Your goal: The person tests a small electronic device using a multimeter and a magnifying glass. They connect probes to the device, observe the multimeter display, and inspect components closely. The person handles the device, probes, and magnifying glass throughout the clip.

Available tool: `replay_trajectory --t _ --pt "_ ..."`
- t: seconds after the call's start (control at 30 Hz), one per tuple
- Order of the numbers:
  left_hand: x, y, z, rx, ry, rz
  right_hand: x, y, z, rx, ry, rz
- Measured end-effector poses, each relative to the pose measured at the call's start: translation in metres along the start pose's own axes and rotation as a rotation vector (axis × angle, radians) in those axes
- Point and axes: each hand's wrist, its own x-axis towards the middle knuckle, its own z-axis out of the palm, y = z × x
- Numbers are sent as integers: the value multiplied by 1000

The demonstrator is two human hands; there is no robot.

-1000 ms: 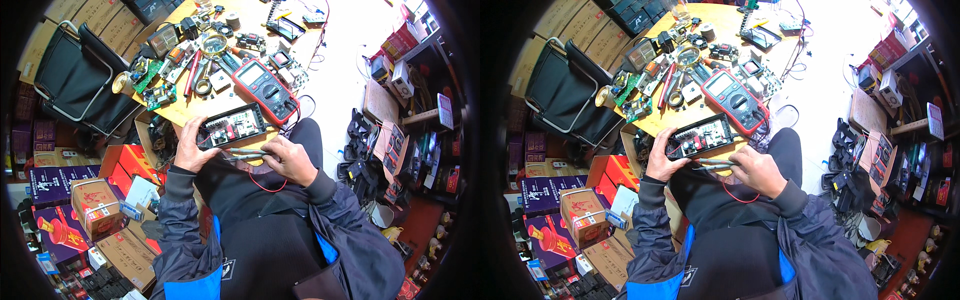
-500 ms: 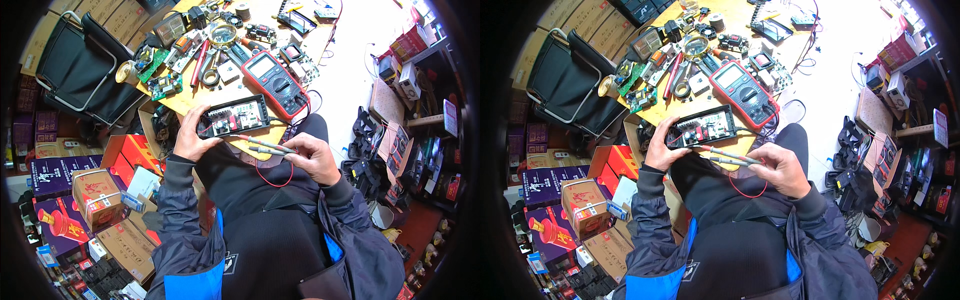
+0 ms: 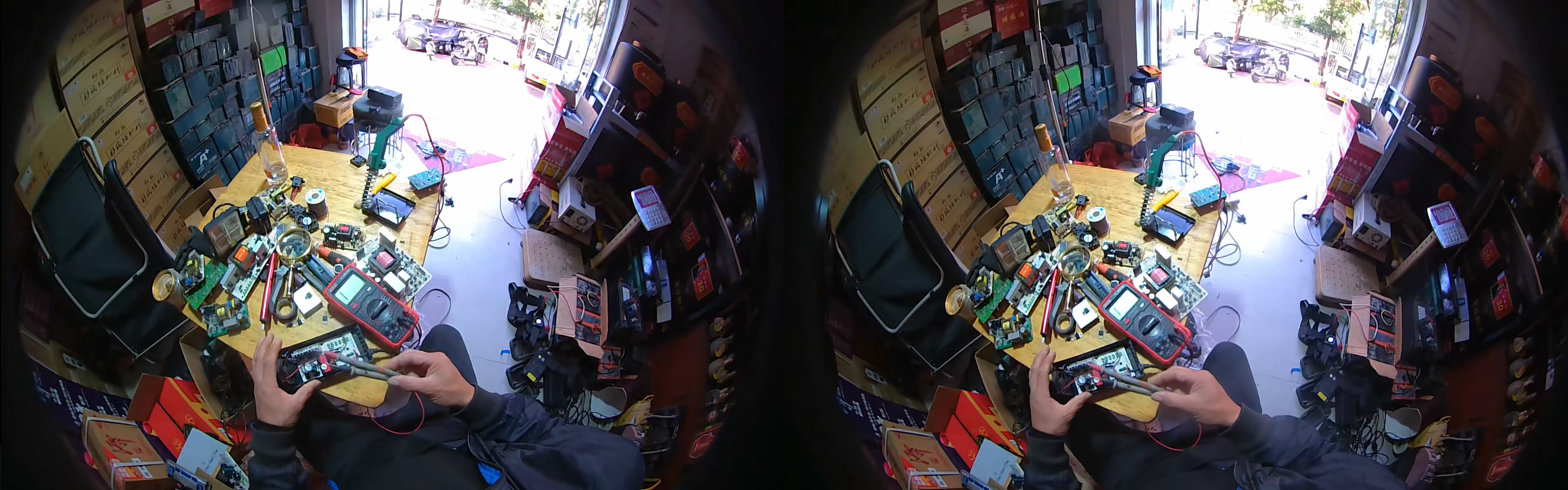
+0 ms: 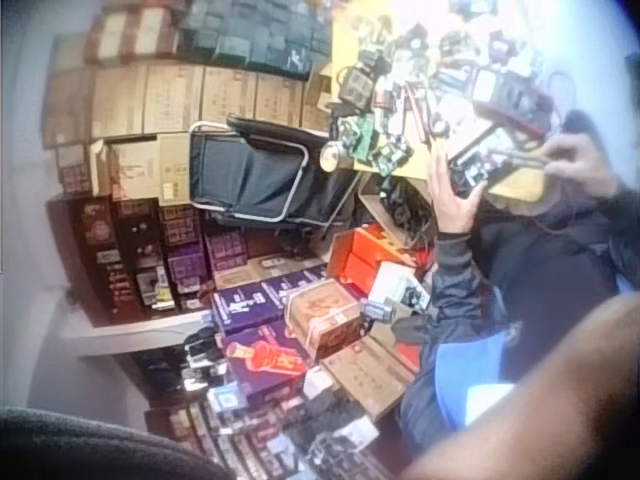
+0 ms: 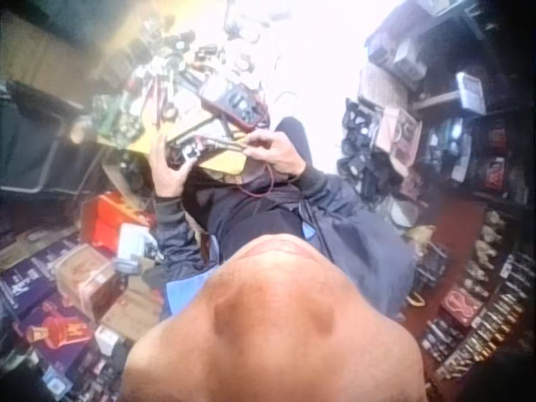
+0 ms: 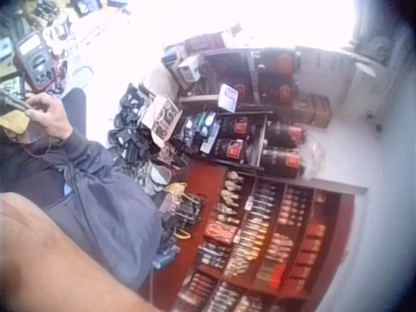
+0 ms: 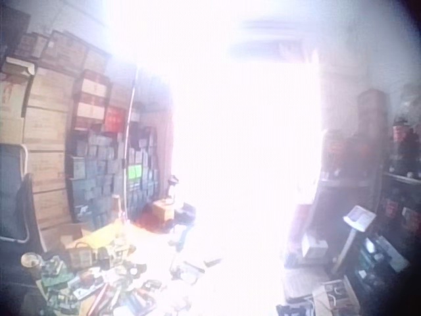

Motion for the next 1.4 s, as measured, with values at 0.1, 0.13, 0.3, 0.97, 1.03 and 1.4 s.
replay_trajectory --t 0.1,0.13,0.3,0.97,1.03,1.4 --pt "-13 29 9 -234 116 -43 6 -1 12 -19 25 -55" --pt "-20 38 12 -323 113 -79 6 -1 17 -8 17 -55" --pt "-45 70 51 -912 -25 -361 3 4 46 -146 -30 -125" --pt "-46 74 74 -1347 -4 -612 -7 6 20 -406 -87 -154" --pt "-44 75 76 -1323 36 -597 -5 5 15 -512 -92 -285" --pt "-22 69 39 -1519 364 -569 0 16 -21 -634 -62 -382"
